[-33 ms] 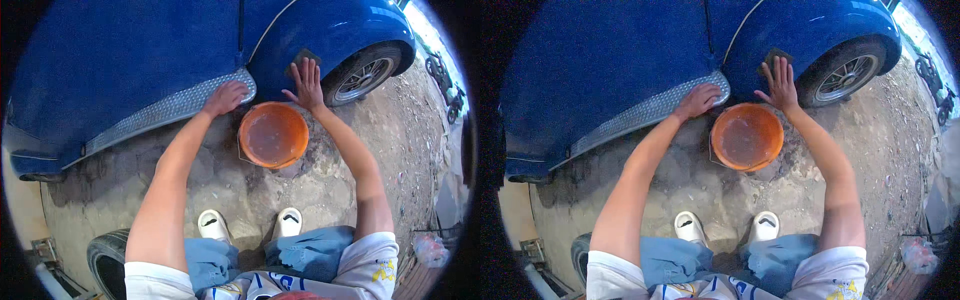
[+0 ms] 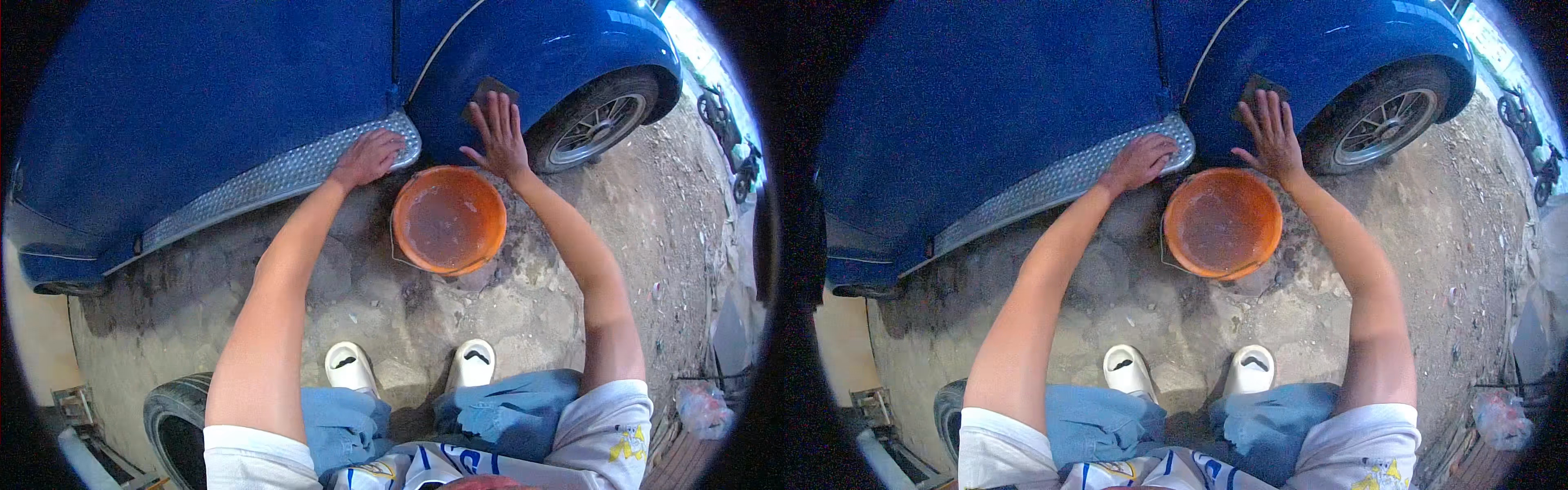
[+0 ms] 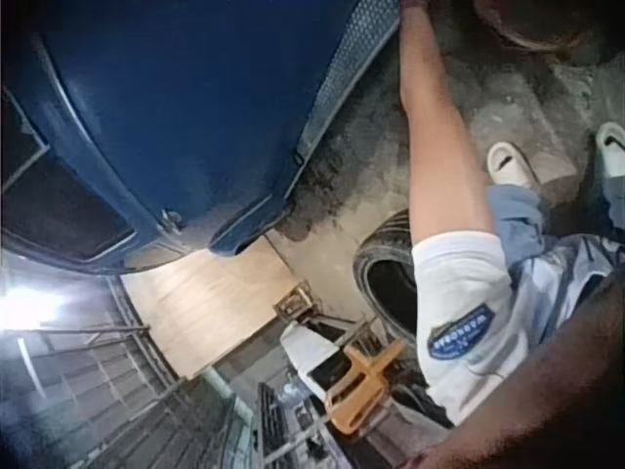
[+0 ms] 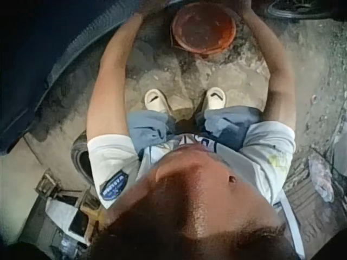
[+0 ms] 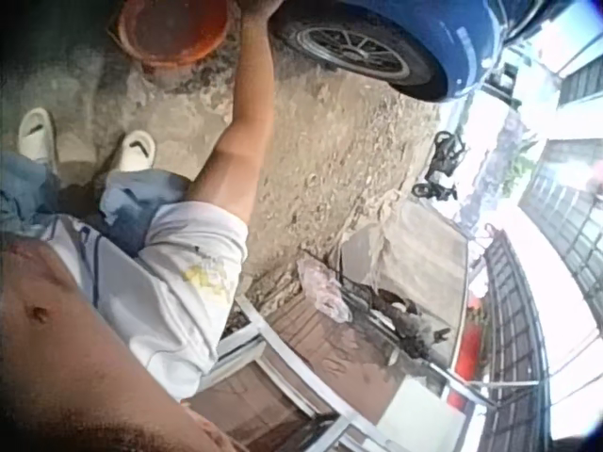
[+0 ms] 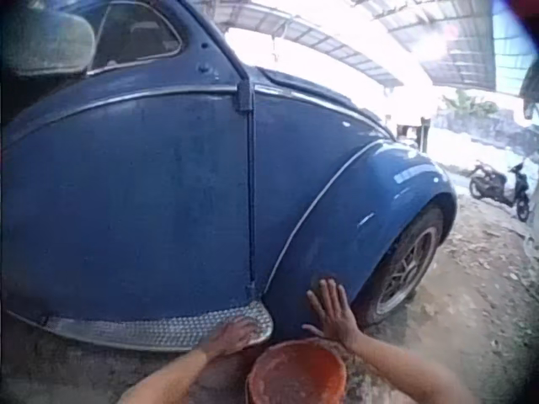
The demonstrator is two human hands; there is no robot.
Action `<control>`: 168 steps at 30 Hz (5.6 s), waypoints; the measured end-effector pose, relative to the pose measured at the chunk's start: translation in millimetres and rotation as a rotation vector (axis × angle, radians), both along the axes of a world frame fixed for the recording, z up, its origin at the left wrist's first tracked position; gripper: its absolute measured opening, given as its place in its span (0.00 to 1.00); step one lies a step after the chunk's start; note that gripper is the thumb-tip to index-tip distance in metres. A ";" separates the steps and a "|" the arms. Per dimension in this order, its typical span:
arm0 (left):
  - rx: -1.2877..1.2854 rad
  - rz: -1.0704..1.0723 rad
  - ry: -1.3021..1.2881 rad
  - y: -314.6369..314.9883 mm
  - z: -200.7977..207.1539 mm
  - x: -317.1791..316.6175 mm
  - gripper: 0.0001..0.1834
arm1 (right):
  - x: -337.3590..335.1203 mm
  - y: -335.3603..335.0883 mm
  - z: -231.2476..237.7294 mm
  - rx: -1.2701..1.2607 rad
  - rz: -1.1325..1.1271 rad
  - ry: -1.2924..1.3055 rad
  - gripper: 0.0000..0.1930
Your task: The person wets sandpaper in a bucket of water and sands the exterior surfaces of a car by hand.
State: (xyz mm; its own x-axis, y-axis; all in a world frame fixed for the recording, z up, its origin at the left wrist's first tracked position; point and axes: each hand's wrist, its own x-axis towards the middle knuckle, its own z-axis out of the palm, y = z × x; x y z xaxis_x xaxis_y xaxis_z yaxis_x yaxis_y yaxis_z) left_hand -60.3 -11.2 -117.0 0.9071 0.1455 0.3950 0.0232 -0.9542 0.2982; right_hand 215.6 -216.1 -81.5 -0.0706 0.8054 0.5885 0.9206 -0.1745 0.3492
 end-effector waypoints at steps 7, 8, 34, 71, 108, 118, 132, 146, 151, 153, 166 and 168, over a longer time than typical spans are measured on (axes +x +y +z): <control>0.055 0.037 -0.014 8.5 14.1 -12.2 0.16 | -34.7 38.0 10.9 -0.426 -0.029 -0.426 0.47; 0.046 0.053 0.021 6.2 14.7 -15.0 0.16 | -35.0 44.2 12.0 -0.357 0.014 -0.430 0.47; -0.206 -0.288 0.383 -149.1 -26.9 9.7 0.10 | -80.0 -38.9 -108.1 -1.347 0.220 0.332 0.19; -0.607 0.155 0.095 -7.6 28.5 4.3 0.25 | -51.6 38.4 18.8 -0.400 0.431 0.999 0.07; 0.593 0.635 -0.825 44.0 299.6 -154.2 0.29 | -162.0 237.1 241.8 0.736 0.543 0.314 0.45; 0.546 0.592 -0.918 66.0 282.0 -128.1 0.30 | -204.7 219.1 176.4 0.560 0.441 0.340 0.46; 0.504 0.629 -0.861 92.1 233.4 -123.2 0.29 | -159.4 248.4 237.3 0.739 0.363 0.364 0.45; 0.549 0.603 -0.710 95.6 209.2 -172.9 0.29 | -186.8 203.2 65.5 0.012 0.361 -0.048 0.37; 0.582 0.646 -0.659 96.5 194.1 -192.7 0.30 | -184.4 236.5 194.8 0.315 0.433 0.007 0.37; 0.593 0.638 -0.614 97.2 197.5 -195.5 0.30 | -197.3 240.4 238.9 0.416 0.431 0.103 0.37; 0.695 0.770 -0.628 108.5 229.0 -234.1 0.35 | -259.3 265.3 176.5 0.494 0.530 0.098 0.51; 0.700 0.769 -0.612 107.5 226.2 -232.1 0.35 | -247.9 258.8 189.7 0.464 0.561 0.010 0.51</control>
